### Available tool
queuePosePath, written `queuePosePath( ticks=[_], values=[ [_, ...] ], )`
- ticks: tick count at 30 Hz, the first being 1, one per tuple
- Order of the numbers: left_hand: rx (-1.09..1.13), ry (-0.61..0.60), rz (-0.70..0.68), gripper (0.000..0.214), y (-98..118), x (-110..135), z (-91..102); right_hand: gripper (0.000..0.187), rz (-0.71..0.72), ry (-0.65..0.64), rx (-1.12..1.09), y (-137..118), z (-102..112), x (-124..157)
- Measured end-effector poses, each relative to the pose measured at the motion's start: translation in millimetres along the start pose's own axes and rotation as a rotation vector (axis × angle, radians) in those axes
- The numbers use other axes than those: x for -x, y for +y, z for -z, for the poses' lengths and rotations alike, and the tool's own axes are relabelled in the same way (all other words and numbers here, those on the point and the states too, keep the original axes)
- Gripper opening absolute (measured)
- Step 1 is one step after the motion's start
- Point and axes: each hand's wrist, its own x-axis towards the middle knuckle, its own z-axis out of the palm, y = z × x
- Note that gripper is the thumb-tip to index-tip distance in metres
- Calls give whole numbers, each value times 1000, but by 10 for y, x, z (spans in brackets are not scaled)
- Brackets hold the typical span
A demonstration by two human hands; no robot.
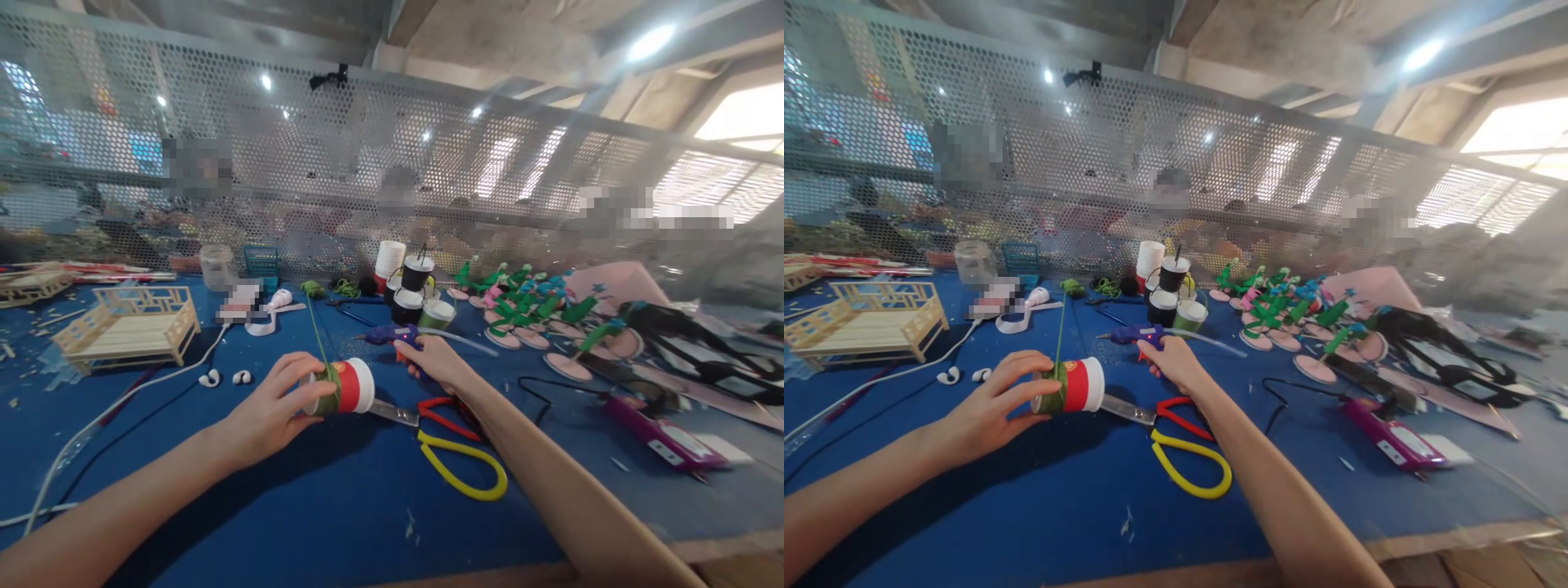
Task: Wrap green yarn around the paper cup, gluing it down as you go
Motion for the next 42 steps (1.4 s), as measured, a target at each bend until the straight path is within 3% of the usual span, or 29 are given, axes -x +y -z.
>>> queuePosePath(
  ticks=[4, 8, 10, 12, 13, 15, 17, 19, 23, 27, 32, 42],
  values=[
    [-14, -4, -40, 33, -2, 10, 11, 25, 38, 87, 147, 64, -76, -64],
    [-60, -12, -88, 32, 8, 1, 23, 18, 193, 76, 194, -229, -68, 29],
    [-84, -22, -101, 35, 19, -10, 33, 28, 275, -72, 167, -452, -103, 102],
    [-104, -41, -117, 35, 30, -20, 43, 47, 300, -412, 75, -637, -173, 151],
    [-111, -51, -125, 36, 36, -23, 47, 51, 277, -518, 26, -698, -215, 162],
    [-116, -66, -139, 36, 43, -25, 49, 43, 255, -624, -89, -748, -290, 160],
    [-99, -67, -139, 35, 46, -22, 43, 29, 256, -580, -217, -722, -329, 142],
    [-45, -56, -99, 32, 44, -19, 32, 21, 291, -451, -308, -666, -316, 133],
    [160, -74, 140, 36, 41, -18, 15, 23, 417, -198, -309, -600, -196, 177],
    [349, -124, 301, 37, 64, -28, 6, 22, 460, -87, -288, -599, -148, 218],
    [436, -130, 308, 36, 123, -58, 16, 22, 491, -64, -234, -580, -230, 179],
    [266, -106, 146, 35, 193, -54, 62, 21, 487, -122, -183, -605, -287, 216]
  ],
)
